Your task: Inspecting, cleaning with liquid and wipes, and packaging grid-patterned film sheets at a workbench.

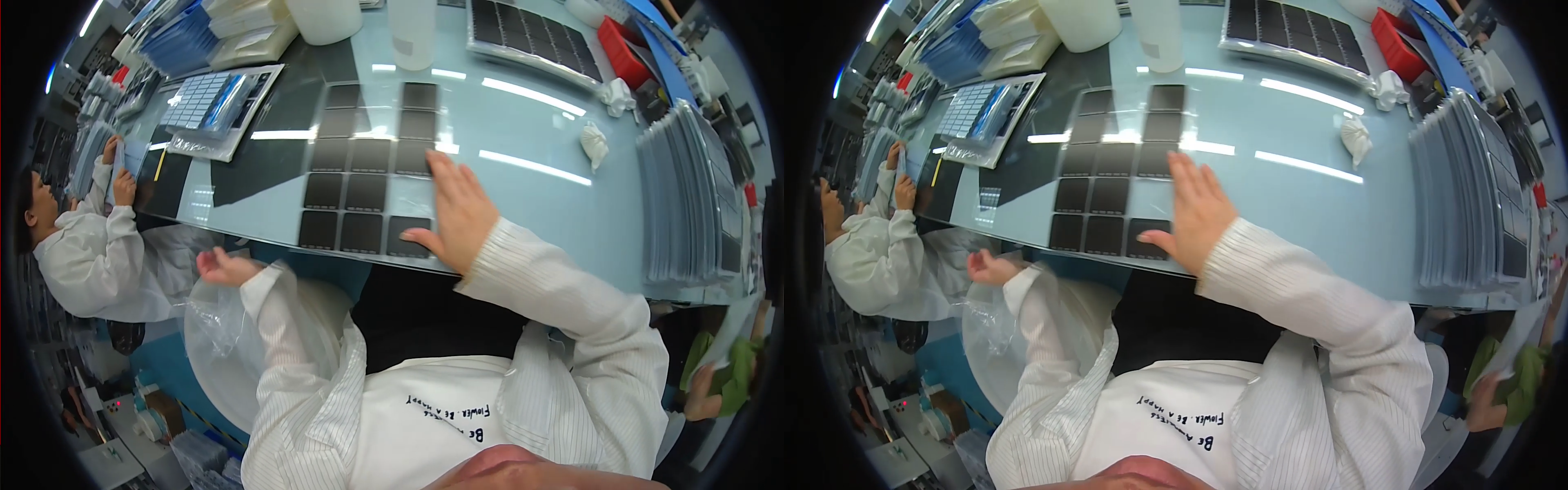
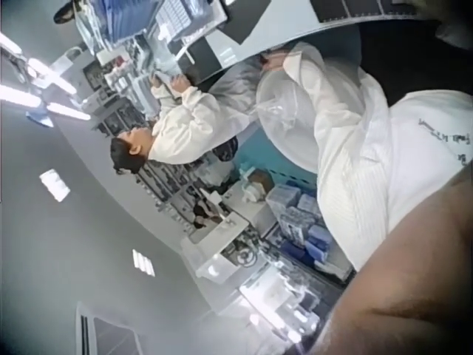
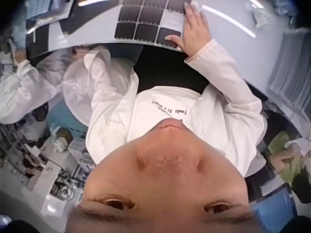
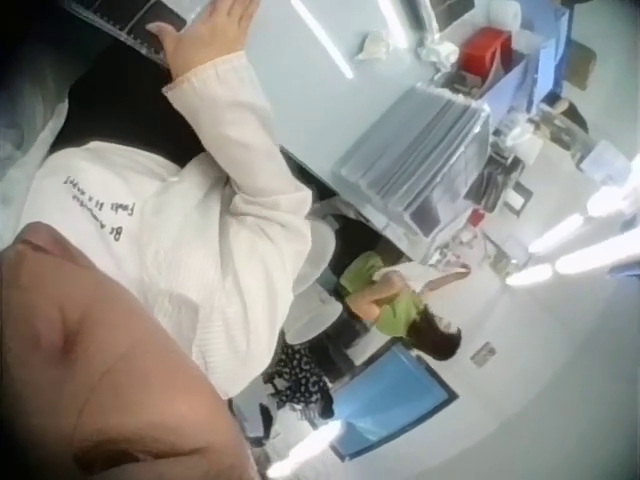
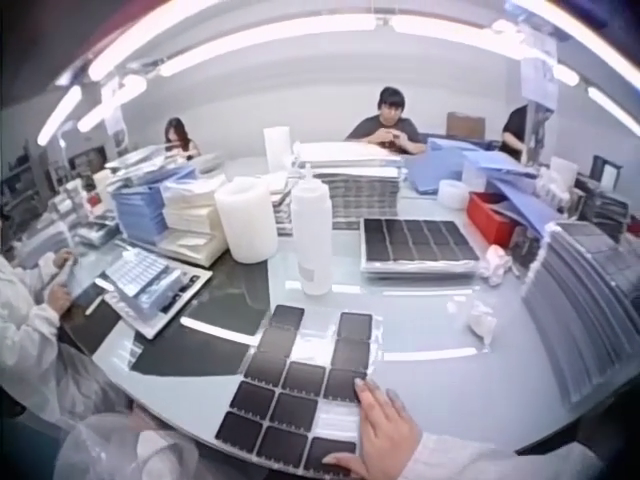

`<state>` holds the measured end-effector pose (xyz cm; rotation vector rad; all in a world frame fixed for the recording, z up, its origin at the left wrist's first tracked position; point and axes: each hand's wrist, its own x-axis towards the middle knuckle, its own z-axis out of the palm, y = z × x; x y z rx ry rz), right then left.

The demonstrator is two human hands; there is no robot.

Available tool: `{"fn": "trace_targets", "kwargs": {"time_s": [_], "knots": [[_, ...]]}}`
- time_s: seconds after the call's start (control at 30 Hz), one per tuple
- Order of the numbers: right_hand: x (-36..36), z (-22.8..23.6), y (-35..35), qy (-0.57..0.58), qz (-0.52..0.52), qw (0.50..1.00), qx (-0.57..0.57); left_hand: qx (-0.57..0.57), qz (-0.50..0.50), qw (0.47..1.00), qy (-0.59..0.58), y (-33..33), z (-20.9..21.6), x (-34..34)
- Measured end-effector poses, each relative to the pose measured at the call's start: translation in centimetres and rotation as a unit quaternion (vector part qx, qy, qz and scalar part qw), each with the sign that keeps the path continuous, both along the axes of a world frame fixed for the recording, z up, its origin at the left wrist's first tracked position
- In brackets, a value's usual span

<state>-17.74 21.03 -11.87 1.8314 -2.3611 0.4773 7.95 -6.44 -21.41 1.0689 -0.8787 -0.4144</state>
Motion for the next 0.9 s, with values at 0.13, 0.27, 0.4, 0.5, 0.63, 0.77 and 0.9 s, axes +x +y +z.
{"fn": "trace_targets", "kwargs": {"time_s": [0.13, 0.27, 0.4, 0.5, 0.63, 0.77, 0.9], "knots": [[2.4, 1.3, -5.4, 0.047, 0.000, 0.999, 0.004, -0.121, -0.098, 0.986, -0.065, 5.7, 7.4, -0.2], [0.8, 1.1, -8.6, 0.044, -0.017, 0.999, -0.016, -0.125, -0.348, 0.841, -0.395, 10.4, 10.6, -5.3], [-1.6, 0.3, -9.0, -0.084, 0.047, 0.980, -0.172, -0.134, -0.382, 0.719, -0.565, 11.7, 10.6, -8.6], [-5.9, 2.3, -7.5, -0.052, 0.030, 0.968, -0.242, -0.117, -0.364, 0.700, -0.603, 10.9, 10.2, -9.1], [-16.2, 4.8, -6.7, 0.072, -0.127, 0.973, -0.181, -0.101, -0.376, 0.707, -0.591, 10.1, 10.7, -9.1], [-25.2, 3.4, -5.9, 0.155, -0.244, 0.950, -0.115, -0.076, -0.398, 0.712, -0.574, 9.2, 10.7, -10.1], [-25.8, 3.6, -5.8, 0.120, -0.303, 0.942, 0.076, -0.127, -0.338, 0.738, -0.571, 9.5, 10.6, -9.5]]}}
